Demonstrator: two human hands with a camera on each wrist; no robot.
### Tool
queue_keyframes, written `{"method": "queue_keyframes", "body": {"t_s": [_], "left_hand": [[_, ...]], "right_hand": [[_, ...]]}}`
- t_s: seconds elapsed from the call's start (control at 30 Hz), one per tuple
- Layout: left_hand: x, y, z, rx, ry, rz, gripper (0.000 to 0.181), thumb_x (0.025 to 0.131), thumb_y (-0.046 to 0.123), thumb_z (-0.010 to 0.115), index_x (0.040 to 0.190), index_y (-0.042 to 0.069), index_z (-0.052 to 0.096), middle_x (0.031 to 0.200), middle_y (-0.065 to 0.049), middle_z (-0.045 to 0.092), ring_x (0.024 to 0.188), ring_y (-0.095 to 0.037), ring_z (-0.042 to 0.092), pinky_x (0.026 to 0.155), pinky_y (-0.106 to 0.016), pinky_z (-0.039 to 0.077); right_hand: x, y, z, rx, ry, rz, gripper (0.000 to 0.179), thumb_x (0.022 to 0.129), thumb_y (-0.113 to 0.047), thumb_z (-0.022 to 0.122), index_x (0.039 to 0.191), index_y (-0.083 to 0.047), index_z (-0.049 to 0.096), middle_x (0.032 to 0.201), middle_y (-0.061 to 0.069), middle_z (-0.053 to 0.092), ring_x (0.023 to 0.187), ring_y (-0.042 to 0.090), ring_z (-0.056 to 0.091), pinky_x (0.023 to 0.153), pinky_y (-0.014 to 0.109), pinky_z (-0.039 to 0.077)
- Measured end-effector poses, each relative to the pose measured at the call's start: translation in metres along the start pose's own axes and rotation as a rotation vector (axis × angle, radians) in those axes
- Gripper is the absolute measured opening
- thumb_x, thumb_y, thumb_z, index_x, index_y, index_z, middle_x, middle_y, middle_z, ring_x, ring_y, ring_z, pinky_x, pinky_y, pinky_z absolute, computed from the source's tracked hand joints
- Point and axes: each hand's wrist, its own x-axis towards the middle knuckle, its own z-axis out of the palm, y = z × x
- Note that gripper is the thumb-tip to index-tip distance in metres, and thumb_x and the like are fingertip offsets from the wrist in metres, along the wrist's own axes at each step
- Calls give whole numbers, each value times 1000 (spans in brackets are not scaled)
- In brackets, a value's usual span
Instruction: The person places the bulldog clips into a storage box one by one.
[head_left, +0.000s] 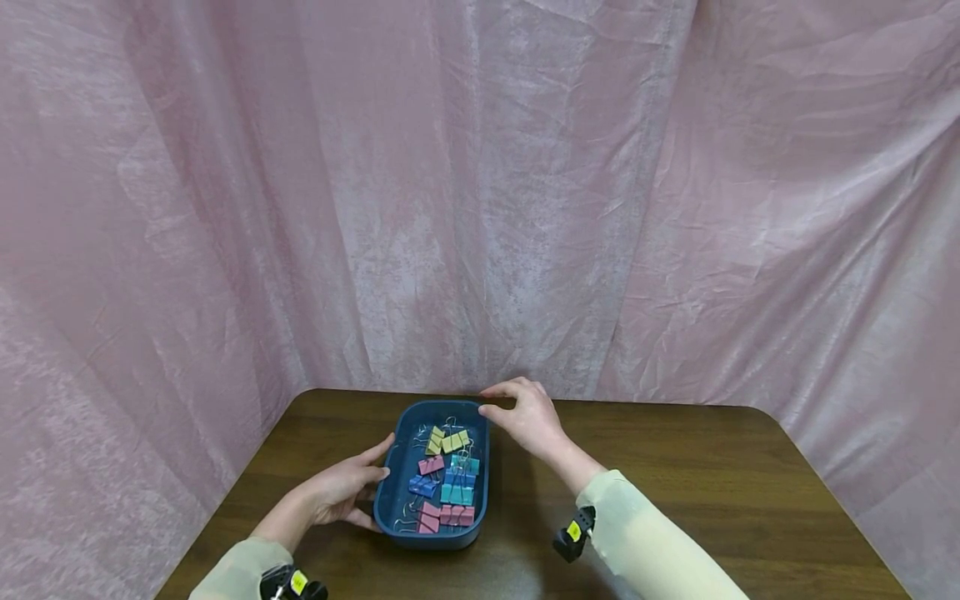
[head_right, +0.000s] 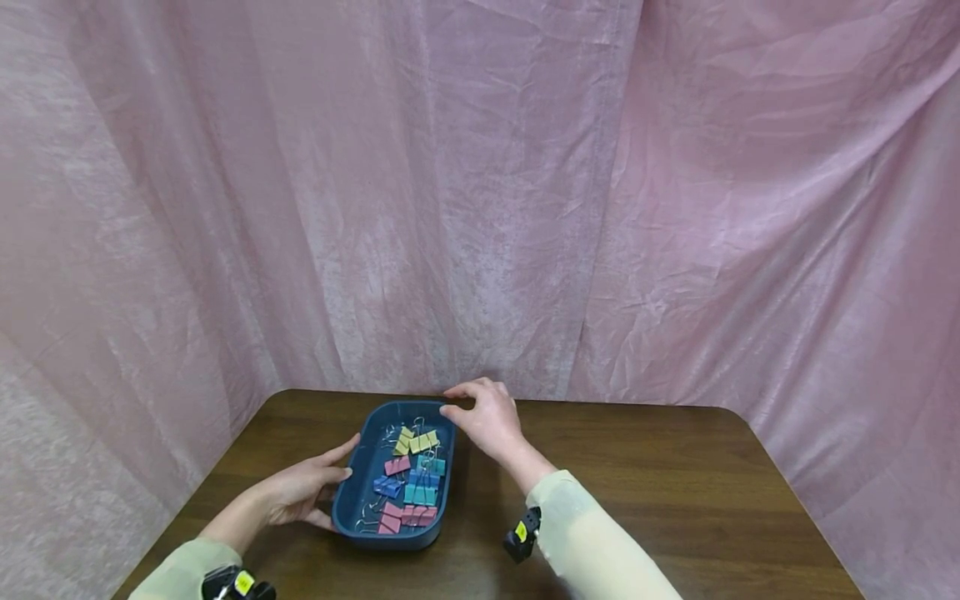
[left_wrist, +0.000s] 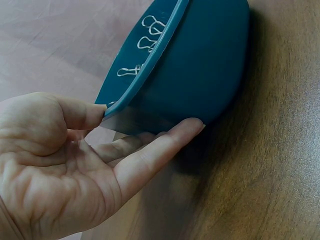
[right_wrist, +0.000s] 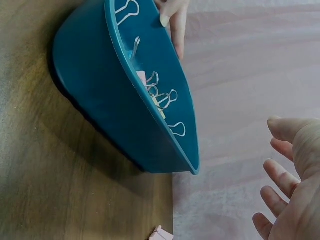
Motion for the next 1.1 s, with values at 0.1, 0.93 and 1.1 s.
{"method": "queue_keyframes", "body": {"t_s": [0.1,0.93,1.1], "left_hand": [[0,0,0,0,0,0,67,111,16,41,166,23,3,144,-33,42,112,-40,64,78,-64,57],[1,-2,-2,-1,6,11,68,111,16,42,166,23,3,144,-33,43,110,-40,64,77,-65,56],[2,-2,-1,0,3,14,68,111,16,42,166,22,3,143,-33,44,109,-39,65,78,-65,56]], "right_hand": [[-1,1,-3,12,5,9,27,89,-33,80,114,-21,79,116,-2,68,118,27,53,98,49,45],[9,30,-32,77,104,76,28,92,-27,78,116,-12,78,112,5,70,113,28,60,95,46,50],[11,42,-36,98,124,104,29,94,-25,75,118,-8,76,110,7,69,105,24,64,91,41,52]]}}
